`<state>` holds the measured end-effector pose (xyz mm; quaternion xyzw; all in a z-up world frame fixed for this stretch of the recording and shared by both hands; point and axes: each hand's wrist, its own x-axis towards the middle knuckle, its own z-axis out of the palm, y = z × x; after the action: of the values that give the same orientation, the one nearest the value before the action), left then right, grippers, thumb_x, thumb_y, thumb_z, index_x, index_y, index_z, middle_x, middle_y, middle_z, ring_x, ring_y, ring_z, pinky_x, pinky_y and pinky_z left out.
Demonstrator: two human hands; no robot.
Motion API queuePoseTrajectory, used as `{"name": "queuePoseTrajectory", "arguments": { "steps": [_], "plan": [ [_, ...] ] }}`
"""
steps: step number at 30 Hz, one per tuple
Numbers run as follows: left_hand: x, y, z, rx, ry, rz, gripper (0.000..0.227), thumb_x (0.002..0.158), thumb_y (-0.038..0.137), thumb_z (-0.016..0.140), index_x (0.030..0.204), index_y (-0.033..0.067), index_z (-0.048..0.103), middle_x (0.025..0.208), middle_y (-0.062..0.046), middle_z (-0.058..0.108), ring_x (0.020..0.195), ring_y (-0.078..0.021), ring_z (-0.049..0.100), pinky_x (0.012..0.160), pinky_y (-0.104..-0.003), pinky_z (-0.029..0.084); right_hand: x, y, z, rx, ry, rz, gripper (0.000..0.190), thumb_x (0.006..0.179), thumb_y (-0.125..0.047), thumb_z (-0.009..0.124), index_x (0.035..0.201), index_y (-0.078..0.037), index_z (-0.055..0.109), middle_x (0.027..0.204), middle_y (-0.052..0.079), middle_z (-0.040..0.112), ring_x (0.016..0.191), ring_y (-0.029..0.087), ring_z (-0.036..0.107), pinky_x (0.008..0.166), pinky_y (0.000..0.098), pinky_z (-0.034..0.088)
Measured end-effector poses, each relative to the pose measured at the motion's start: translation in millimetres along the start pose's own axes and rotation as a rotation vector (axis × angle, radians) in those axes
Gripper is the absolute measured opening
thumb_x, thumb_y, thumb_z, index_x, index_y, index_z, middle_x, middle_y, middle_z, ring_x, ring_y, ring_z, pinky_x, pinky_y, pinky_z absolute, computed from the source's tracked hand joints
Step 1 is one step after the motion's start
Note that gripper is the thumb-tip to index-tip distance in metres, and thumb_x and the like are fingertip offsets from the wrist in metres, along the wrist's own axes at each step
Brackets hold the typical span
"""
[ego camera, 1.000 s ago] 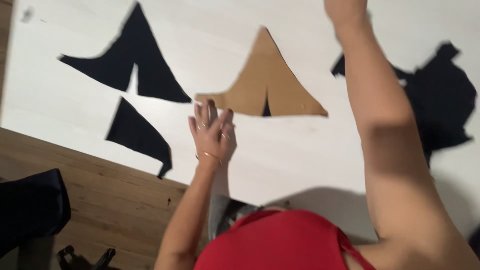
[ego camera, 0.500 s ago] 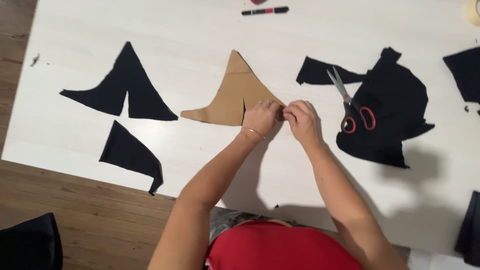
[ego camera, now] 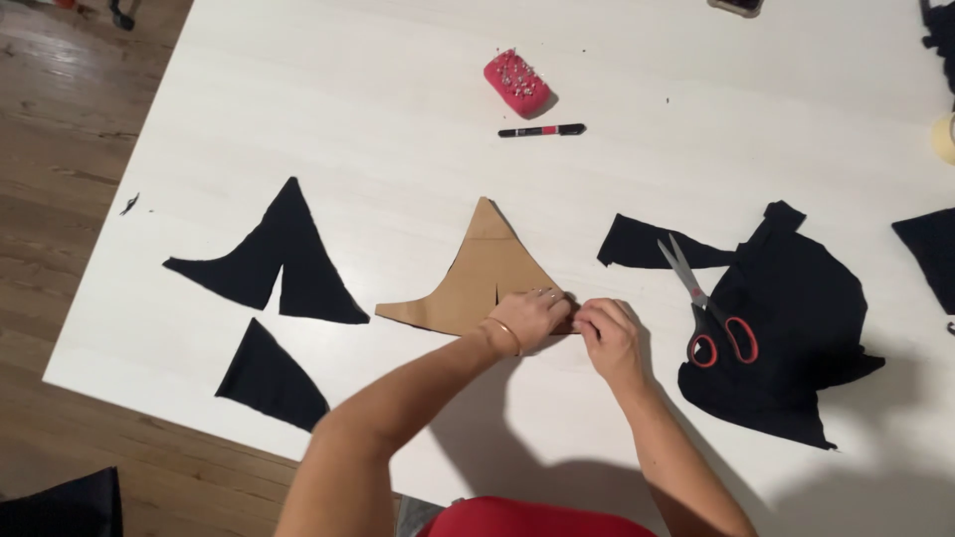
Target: The person cuts black fabric using scissors, following a cardboard pattern pinned to the material on a white table. They trim the fabric along the pattern edges, remove pins, and separate the cut pieces from the remaining fabric.
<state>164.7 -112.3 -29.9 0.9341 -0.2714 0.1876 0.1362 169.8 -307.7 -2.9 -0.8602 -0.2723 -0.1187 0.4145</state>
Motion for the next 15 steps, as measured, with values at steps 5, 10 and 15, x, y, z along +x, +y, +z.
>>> {"name": "queuePoseTrajectory", "arguments": {
  "steps": [5,10,15],
  "plan": [
    [11.6,-7.9,-4.4,-0.019,0.084,0.145,0.012,0.095,0.022,0.050,0.088,0.0160,0.057,0.080,-0.002,0.058,0.071,-0.0213,0.066,0.057,-0.031,0.056,2.2,-10.8,-5.9,-0.026,-0.019,-0.041,0.001,0.089,-0.013,0.074,0.090,-0.013,0.073,0.096,0.004,0.068,0.087,0.029,0.064,0.078,0.0384,0.052],
    [51.4,-63.8,-97.2,-0.212,-0.385,-0.277,0.018,0.096,0.012,0.055,0.103,0.0001,0.066,0.094,-0.021,0.069,0.089,-0.0401,0.070,0.078,-0.049,0.058,1.3,-9.1,-4.3,-0.019,-0.031,-0.024,0.001,0.089,-0.016,0.075,0.089,-0.016,0.074,0.094,0.000,0.067,0.084,0.026,0.063,0.076,0.0371,0.051],
    [89.6,-277.3,-23.3,-0.078,-0.414,-0.470,0.027,0.096,0.019,0.061,0.121,0.0093,0.067,0.110,-0.019,0.073,0.108,-0.0395,0.070,0.090,-0.055,0.058,-10.1,5.4,4.0,-0.028,-0.041,-0.008,0.003,0.091,-0.017,0.072,0.092,-0.019,0.075,0.097,-0.003,0.067,0.086,0.023,0.063,0.078,0.0340,0.052]
  ]
}}
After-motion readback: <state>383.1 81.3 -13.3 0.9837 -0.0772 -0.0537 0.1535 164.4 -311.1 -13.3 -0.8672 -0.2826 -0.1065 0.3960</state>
